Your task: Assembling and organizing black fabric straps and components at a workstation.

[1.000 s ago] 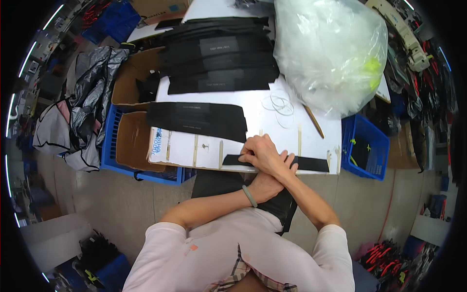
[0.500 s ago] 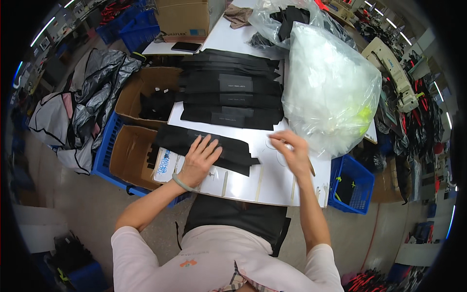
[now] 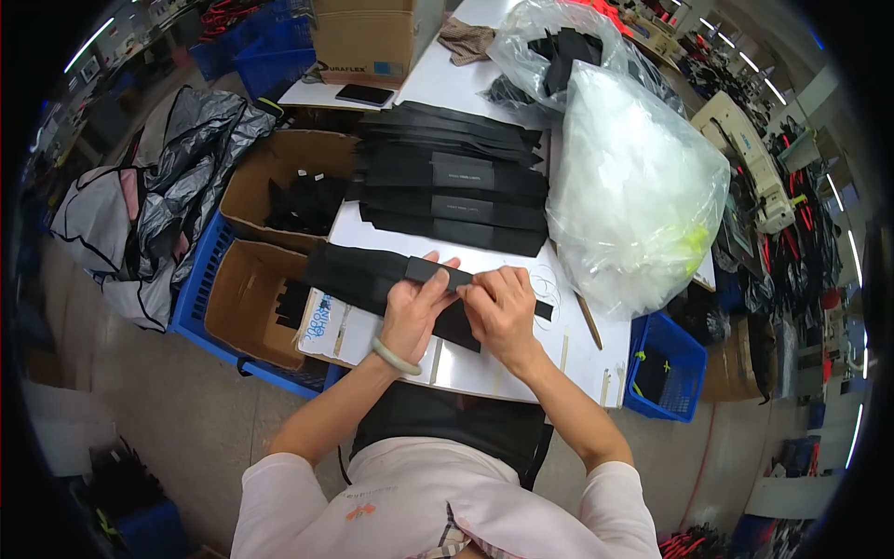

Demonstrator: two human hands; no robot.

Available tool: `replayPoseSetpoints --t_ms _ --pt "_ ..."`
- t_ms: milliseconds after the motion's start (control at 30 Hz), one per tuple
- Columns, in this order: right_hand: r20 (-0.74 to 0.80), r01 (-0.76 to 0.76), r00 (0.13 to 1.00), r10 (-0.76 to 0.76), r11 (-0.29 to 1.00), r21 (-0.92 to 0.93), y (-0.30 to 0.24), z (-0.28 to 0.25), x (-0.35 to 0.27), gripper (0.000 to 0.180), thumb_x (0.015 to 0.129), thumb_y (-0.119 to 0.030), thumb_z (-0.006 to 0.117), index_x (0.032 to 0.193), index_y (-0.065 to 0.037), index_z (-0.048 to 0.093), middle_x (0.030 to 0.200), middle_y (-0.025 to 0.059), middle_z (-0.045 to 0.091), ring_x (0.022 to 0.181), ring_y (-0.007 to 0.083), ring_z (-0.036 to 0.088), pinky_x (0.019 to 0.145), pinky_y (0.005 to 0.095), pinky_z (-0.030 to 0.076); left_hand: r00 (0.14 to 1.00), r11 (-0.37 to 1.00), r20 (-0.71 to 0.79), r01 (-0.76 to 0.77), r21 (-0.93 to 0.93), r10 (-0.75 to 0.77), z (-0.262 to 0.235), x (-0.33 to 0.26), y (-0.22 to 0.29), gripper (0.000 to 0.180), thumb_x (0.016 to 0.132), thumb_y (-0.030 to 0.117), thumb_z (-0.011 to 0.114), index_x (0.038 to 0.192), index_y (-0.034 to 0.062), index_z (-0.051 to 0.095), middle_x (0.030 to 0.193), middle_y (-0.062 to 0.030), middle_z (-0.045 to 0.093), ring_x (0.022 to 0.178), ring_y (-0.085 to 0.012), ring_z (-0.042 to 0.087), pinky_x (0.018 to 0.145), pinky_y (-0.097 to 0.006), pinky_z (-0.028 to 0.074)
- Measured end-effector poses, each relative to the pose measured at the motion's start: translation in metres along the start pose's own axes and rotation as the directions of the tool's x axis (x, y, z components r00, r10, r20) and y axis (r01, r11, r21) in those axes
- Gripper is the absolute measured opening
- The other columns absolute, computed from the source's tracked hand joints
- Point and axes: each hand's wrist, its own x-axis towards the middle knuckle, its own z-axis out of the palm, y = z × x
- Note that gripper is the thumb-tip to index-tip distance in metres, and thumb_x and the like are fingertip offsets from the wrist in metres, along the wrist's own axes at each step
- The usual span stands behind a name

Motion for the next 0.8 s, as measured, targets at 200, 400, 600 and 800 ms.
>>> replayPoseSetpoints --t_ms 200,400,600,800 --pt "-0.091 -0.493 0.863 0.497 0.867 0.071 -0.021 -0.067 -0.017 0.027 0.069 -0.010 0.081 0.091 -0.001 0.068 0.089 0.0107 0.061 0.087 0.0232 0.056 0.073 0.0335 0.046 0.973 0.999 0.230 0.015 -0.051 -0.003 0.035 -0.018 -0.010 0.033 0.101 0.013 0.046 0.126 -0.0076 0.049 0.125 -0.0242 0.057 0.116 -0.0338 0.058 0.101 -0.045 0.048" --pt "0.329 -0.798 0.568 0.754 0.409 0.442 -0.034 -0.092 -0.064 0.015 0.081 -0.011 0.075 0.081 0.002 0.067 0.062 0.0022 0.062 0.058 0.0068 0.052 0.055 0.0232 0.041 0.956 0.984 0.291 0.081 -0.156 -0.032 0.062 -0.035 -0.019 0.034 0.100 0.011 0.048 0.128 -0.0085 0.047 0.118 -0.0257 0.061 0.115 -0.0362 0.059 0.099 -0.045 0.048" --pt "0.213 -0.795 0.563 0.799 0.453 0.403 -0.051 -0.079 -0.093 0.020 0.085 -0.016 0.071 0.079 0.003 0.066 0.056 0.0107 0.055 0.050 0.0124 0.048 0.048 0.0287 0.038 0.990 0.993 0.124 0.056 0.100 -0.068 0.068 -0.033 -0.038 0.026 0.098 0.021 0.056 0.099 -0.0045 0.059 0.084 -0.0199 0.069 0.077 -0.0311 0.070 0.083 -0.045 0.056" --pt "0.111 -0.772 0.624 0.774 0.588 0.242 -0.040 -0.066 -0.110 0.013 0.085 -0.011 0.068 0.085 0.002 0.065 0.071 0.0189 0.064 0.062 0.0336 0.063 0.056 0.0378 0.047 0.980 0.973 0.030 0.198 -0.115 -0.196 0.076 -0.023 -0.058 0.034 0.099 0.030 0.054 0.081 0.0015 0.052 0.057 -0.0008 0.043 0.053 -0.0161 0.045 0.066 -0.034 0.051"
